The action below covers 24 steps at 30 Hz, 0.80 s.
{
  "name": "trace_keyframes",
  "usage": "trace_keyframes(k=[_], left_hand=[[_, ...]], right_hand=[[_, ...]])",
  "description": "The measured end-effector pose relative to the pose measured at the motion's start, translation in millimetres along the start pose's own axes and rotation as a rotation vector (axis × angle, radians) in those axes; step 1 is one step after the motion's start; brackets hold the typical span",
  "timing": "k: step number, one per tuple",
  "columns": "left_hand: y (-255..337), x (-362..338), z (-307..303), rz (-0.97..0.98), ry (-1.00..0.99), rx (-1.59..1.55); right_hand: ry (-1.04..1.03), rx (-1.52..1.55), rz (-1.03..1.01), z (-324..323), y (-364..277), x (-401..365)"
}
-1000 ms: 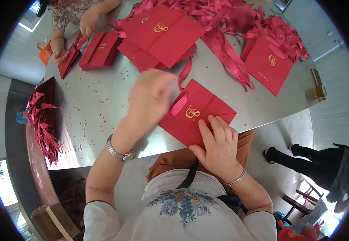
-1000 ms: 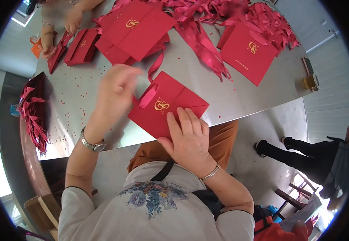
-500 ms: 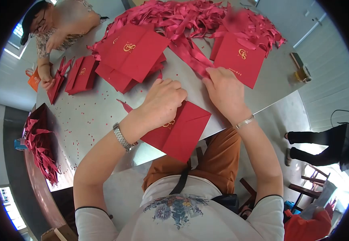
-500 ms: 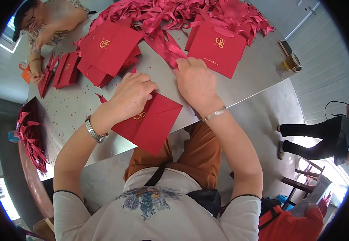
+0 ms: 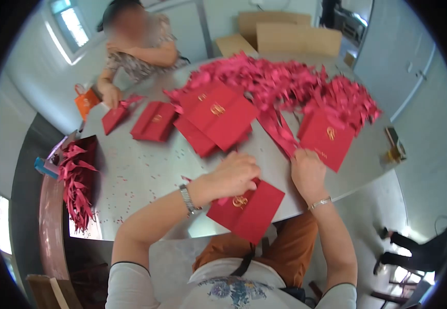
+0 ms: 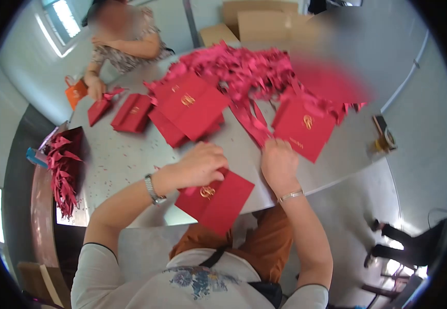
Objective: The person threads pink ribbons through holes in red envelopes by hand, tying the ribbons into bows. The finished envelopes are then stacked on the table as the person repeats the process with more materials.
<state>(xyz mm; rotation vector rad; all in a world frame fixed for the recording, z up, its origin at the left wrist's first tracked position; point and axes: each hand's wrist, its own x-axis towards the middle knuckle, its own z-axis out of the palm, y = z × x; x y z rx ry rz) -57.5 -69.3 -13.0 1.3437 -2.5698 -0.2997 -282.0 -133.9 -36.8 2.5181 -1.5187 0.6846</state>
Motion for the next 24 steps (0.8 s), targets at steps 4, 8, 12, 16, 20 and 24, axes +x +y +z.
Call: trace_keyframes(k=[4,8,12,16,20,24], left_hand=[[0,-9,-8,-0.067,0.033,0.041],[-1,-21,-15,-0.096,0.048,-0.093],[8,-34,-43,-0.211,0.046,-0.221],[21,-47,-77,-0.164,0.331,-0.370],[40,-67,-97,-0.031,0.687,-0.202],[30,-85,-65,0.121,0.634,-0.047]], right_hand=[[0.104,0.034,-0.080,0,5,-2],[0.255,0.137,-0.107,-2,6,0],[0.250,0.654,0.035,-8,0,-4],[0.316,0.972,0.199,-12,2,-9],[0.205,1.345,0.418,-37,-2,-15],[0.284,1.469,0.343,-62,-9,-22]])
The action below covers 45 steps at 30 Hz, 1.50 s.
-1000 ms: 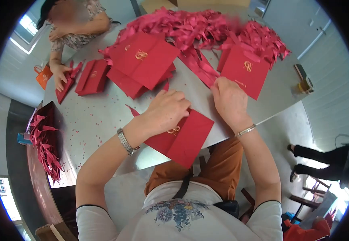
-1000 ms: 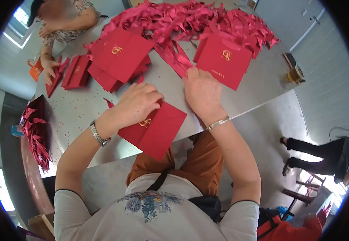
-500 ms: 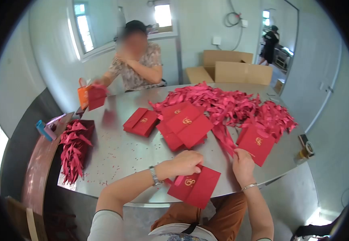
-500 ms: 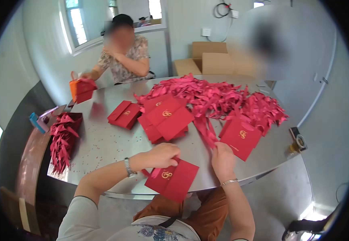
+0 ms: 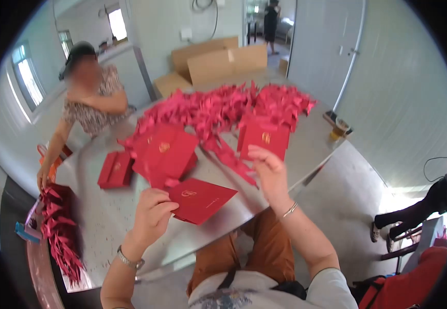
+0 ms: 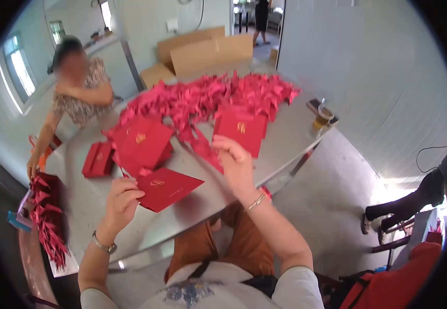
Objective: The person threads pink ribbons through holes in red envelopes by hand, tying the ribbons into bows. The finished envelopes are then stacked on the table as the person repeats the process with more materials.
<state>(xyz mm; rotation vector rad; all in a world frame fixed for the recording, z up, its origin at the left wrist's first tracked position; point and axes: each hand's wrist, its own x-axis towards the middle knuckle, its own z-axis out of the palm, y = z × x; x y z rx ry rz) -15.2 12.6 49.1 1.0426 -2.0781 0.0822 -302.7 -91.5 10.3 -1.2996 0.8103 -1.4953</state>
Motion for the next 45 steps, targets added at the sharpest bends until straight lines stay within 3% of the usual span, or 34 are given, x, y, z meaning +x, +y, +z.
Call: trace_keyframes(k=[1,4,6,9,11,12,16,18,21,24,25,26,29,30,35,39,45], left_hand=[[-2,-20,4,0.075,-0.101,0.065],[-9,-63,9,-0.021,-0.280,0.142],[-16,-85,13,-0.049,-0.283,0.088],[-15,-75,16,-0.078,-0.245,0.035],[-15,-57,31,-0.243,-0.094,-0.052],[-17,-48,39,-0.237,-0.076,-0.014],[-22,-36,66,-0.299,-0.185,0.181],[-16,-29,65,-0.337,-0.184,0.205],[-26,-25,65,-0.431,-0.200,0.148],[-38,-29,71,-0.588,-0.199,0.006],[-38,-25,69,-0.641,-0.191,-0.016],[-39,-24,69,-0.612,-0.099,-0.086],[-39,-18,66,-0.850,-0.103,-0.364],[-39,-19,66,-0.855,-0.078,-0.315],[-34,-15,56,-0.980,-0.137,-0.408],[-33,-20,57,-0.934,-0.154,-0.526],[-32,-30,59,-0.933,-0.124,-0.611]], right_hand=[[0.051,0.008,0.062,4,-11,-7],[-0.105,-0.060,0.070,-3,-10,-17],[-0.236,0.097,0.102,-1,-7,-27],[-0.351,-0.018,0.057,5,11,-30],[-0.355,-0.127,0.064,8,25,-33],[-0.359,-0.227,0.077,12,29,-36],[-0.331,-0.162,0.214,28,17,-46],[-0.278,0.032,0.324,31,13,-52],[-0.288,-0.081,0.349,29,7,-51],[-0.318,-0.281,0.126,28,12,-50],[-0.291,-0.157,0.295,34,7,-50],[-0.311,-0.221,0.145,39,12,-47],[-0.372,-0.436,0.135,54,13,-43],[-0.365,-0.492,0.126,60,16,-43],[-0.463,-0.674,-0.202,81,30,-43],[-0.530,-0.746,-0.170,94,32,-48],[-0.427,-0.700,-0.020,107,42,-47]])
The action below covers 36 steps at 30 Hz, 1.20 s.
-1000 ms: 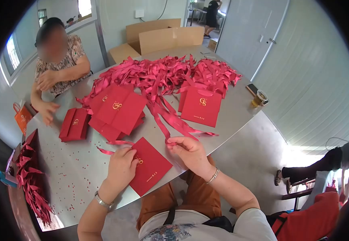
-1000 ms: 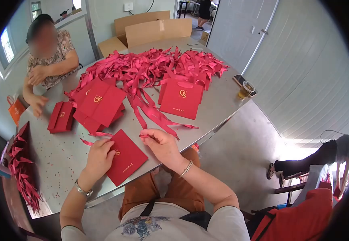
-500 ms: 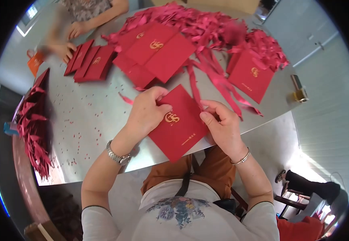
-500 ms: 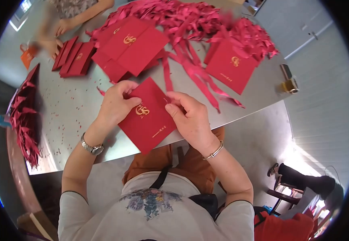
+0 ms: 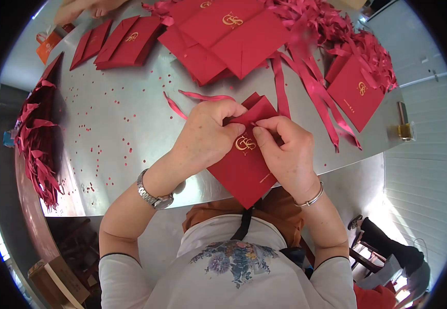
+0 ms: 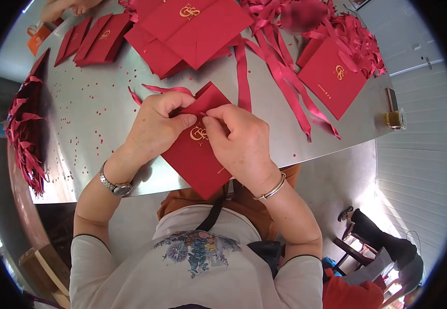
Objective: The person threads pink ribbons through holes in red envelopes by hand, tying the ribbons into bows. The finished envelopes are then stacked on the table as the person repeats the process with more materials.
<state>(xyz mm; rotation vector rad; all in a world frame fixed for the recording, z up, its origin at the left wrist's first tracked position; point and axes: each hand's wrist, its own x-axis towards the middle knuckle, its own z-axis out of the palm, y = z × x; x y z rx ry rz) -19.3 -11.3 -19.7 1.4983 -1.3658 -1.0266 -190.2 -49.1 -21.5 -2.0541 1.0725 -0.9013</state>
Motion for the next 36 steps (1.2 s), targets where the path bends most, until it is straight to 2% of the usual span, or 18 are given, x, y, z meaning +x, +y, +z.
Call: trace_keyframes(k=[5,10,13,15,18,19,21,26,28,29,30,32,34,36], left_hand=[[-2,-3,3,-0.006,-0.015,-0.037],[-1,-7,9,0.165,0.050,0.082],[-6,-7,16,0.259,0.098,0.224],[-7,-7,16,0.284,0.102,0.257],[-7,-6,13,0.317,0.096,0.328],[-7,-6,11,0.320,0.090,0.364],[-4,-5,5,0.301,0.045,0.325],[-2,-3,1,0.254,-0.009,0.169],[-2,1,-4,0.075,-0.119,-0.041],[-8,4,-7,0.060,-0.153,-0.094],[-7,6,-8,0.062,-0.150,-0.096],[-1,6,-11,0.036,-0.289,0.019],[1,4,-12,0.053,-0.292,0.066],[-1,3,-12,0.178,-0.245,0.178]], right_hand=[[-0.026,-0.008,0.009,1,0,7],[-0.088,-0.058,0.084,-2,-5,13],[-0.151,-0.212,0.028,-6,-11,17],[-0.235,-0.529,-0.151,-8,-19,19],[-0.281,-0.584,-0.218,-7,-25,20],[-0.283,-0.588,-0.221,-6,-23,22],[-0.236,-0.297,-0.048,-5,-17,27],[-0.313,-0.197,-0.110,-10,-4,25],[-0.295,-0.163,-0.101,-13,-3,19],[-0.293,-0.167,-0.103,-15,-2,17],[-0.292,-0.118,-0.108,-16,-2,15],[-0.297,-0.065,-0.116,-16,-1,11],[-0.234,-0.150,-0.205,-14,2,7],[-0.246,-0.160,-0.190,-14,-2,6]])
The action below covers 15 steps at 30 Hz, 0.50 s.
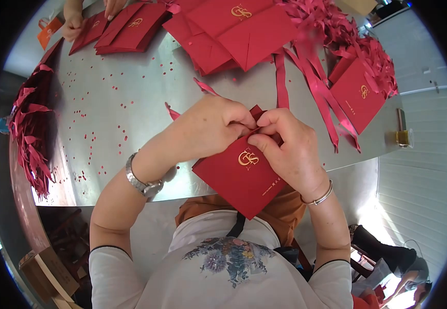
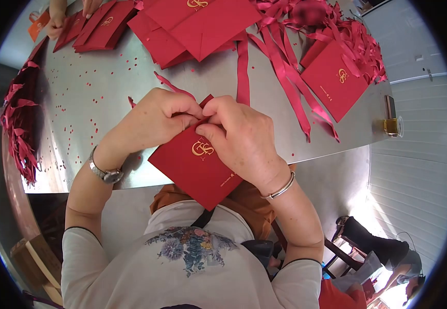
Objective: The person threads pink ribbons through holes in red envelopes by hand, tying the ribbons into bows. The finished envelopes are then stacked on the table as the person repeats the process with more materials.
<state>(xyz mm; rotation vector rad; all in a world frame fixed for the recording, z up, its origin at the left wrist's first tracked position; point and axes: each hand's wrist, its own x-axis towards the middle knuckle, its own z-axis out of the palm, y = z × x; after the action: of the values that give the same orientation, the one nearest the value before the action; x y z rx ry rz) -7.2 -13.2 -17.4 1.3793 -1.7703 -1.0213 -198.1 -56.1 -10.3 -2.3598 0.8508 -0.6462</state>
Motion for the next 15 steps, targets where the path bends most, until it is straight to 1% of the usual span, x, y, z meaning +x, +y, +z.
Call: trace_keyframes(k=[1,2,3,4,5,6,7,8,9,10,12,14,15], left_hand=[[-2,0,2,0.001,-0.002,0.000],[-6,0,6,0.076,0.067,0.083],[-9,0,9,0.152,0.137,0.164],[-12,1,12,0.155,0.136,0.161],[-15,1,13,0.186,0.206,0.270],[-17,1,12,0.216,0.275,0.379],[-18,0,6,0.147,0.331,0.358],[-18,1,-2,0.077,0.386,0.336],[-17,1,-8,-0.010,0.381,0.305],[-20,2,-8,-0.012,0.383,0.306],[-28,3,-7,0.036,0.443,0.417],[-35,4,-17,-0.016,0.513,0.521],[-33,4,-21,-0.092,0.505,0.475]], right_hand=[[-0.009,-0.009,0.018,-1,-2,0],[-0.009,-0.011,0.020,-3,-3,2],[-0.069,-0.049,0.074,-5,-4,3],[-0.128,-0.086,0.128,-7,-4,4],[-0.128,-0.090,0.130,-7,-3,5],[-0.167,-0.110,0.175,-8,0,5],[-0.207,-0.129,0.220,-8,3,5],[-0.209,-0.130,0.220,-7,7,3],[-0.159,-0.112,0.202,-6,11,2],[-0.110,-0.092,0.184,-6,14,1],[-0.118,-0.108,0.190,-6,13,2],[-0.116,-0.121,0.194,-7,14,2],[-0.121,-0.131,0.197,-9,16,0]])
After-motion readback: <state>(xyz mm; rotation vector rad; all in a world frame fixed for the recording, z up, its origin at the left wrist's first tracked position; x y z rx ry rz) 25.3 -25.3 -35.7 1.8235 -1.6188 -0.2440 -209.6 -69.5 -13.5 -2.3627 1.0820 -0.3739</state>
